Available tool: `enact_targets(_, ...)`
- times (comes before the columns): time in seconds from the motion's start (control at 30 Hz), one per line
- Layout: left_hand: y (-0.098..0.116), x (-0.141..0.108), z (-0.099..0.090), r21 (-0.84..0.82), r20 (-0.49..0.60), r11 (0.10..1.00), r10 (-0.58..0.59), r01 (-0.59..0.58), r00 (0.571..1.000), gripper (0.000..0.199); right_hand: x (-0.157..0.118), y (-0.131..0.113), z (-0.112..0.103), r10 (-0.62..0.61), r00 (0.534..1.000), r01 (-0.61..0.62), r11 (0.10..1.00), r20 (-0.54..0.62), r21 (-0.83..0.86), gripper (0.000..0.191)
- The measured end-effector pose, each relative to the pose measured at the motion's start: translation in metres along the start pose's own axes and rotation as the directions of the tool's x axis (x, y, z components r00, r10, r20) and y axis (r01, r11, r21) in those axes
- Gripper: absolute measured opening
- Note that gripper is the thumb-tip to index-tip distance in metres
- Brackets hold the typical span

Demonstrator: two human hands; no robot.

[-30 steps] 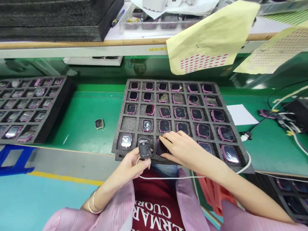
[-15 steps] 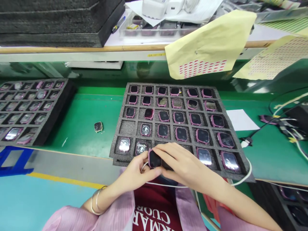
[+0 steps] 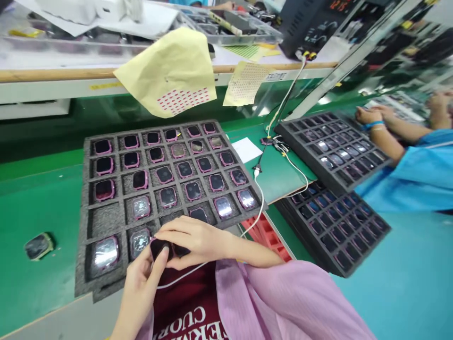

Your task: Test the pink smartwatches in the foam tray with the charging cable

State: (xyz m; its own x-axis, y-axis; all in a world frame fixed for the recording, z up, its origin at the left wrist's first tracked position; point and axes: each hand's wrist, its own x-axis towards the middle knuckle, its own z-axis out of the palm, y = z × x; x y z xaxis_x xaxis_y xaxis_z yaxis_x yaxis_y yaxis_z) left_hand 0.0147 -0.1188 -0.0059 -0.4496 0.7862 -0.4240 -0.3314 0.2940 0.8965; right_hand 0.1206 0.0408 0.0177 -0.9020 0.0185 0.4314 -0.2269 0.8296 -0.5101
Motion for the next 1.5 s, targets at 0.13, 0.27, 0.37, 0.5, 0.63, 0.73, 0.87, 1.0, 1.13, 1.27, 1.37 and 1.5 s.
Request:
enact_targets(0.13, 0.003, 0.001, 0.001, 0.06, -0.009, 0.998, 0.009, -0.008, 1.0, 0.036, -0.004, 0.002, 0.001, 0.055, 0.998, -0.054, 0.985, -0.005, 0.162, 0.048)
enact_targets(0.27, 0.014, 0.004, 0.007, 0.093, 0.012, 0.994, 0.053, -0.054, 0.999, 0.033, -0.005, 0.004, 0.002, 0.081, 0.996, -0.071, 0.961, -0.026, 0.268, 0.05)
enact_targets(0.37, 0.02, 0.007, 0.009, 0.127, 0.033, 0.989, 0.066, -0.07, 0.997, 0.031, -0.005, 0.006, 0.003, 0.106, 0.994, -0.095, 0.949, -0.022, 0.301, 0.05)
enact_targets(0.5, 0.024, 0.01, 0.009, 0.116, 0.06, 0.989, 0.086, -0.093, 0.994, 0.032, -0.004, 0.008, 0.002, 0.13, 0.991, -0.127, 0.939, 0.015, 0.32, 0.054)
enact_targets(0.63, 0.024, 0.01, 0.009, 0.099, 0.084, 0.989, 0.106, -0.114, 0.991, 0.033, -0.003, 0.006, 0.001, 0.157, 0.987, -0.156, 0.939, 0.023, 0.306, 0.053)
enact_targets(0.73, 0.023, 0.01, 0.008, 0.131, 0.083, 0.983, 0.117, -0.128, 0.99, 0.035, -0.002, 0.005, 0.002, 0.154, 0.988, -0.148, 0.948, 0.0, 0.28, 0.05)
enact_targets(0.87, 0.021, 0.008, 0.007, 0.193, 0.084, 0.971, 0.129, -0.143, 0.988, 0.035, -0.002, 0.004, 0.005, 0.145, 0.989, -0.135, 0.967, -0.029, 0.215, 0.045)
enact_targets(1.0, 0.022, 0.006, 0.007, 0.216, 0.078, 0.965, 0.133, -0.147, 0.988, 0.034, -0.001, 0.005, 0.004, 0.131, 0.991, -0.12, 0.969, -0.037, 0.215, 0.045)
enact_targets(1.13, 0.022, 0.007, 0.007, 0.205, 0.074, 0.968, 0.131, -0.144, 0.989, 0.034, -0.001, 0.005, 0.003, 0.134, 0.99, -0.124, 0.969, -0.033, 0.214, 0.046)
enact_targets(1.27, 0.021, 0.009, 0.008, 0.198, 0.088, 0.97, 0.128, -0.143, 0.988, 0.035, -0.002, 0.005, 0.005, 0.131, 0.991, -0.121, 0.97, -0.034, 0.209, 0.046)
enact_targets(1.37, 0.02, 0.007, 0.007, 0.208, 0.084, 0.967, 0.132, -0.147, 0.988, 0.034, -0.002, 0.005, 0.003, 0.128, 0.991, -0.117, 0.971, -0.039, 0.209, 0.045)
enact_targets(1.5, 0.017, -0.007, -0.001, 0.162, 0.135, 0.983, 0.066, -0.088, 0.989, 0.041, 0.0, 0.005, -0.006, 0.145, 0.983, -0.11, 0.957, -0.116, 0.27, 0.046)
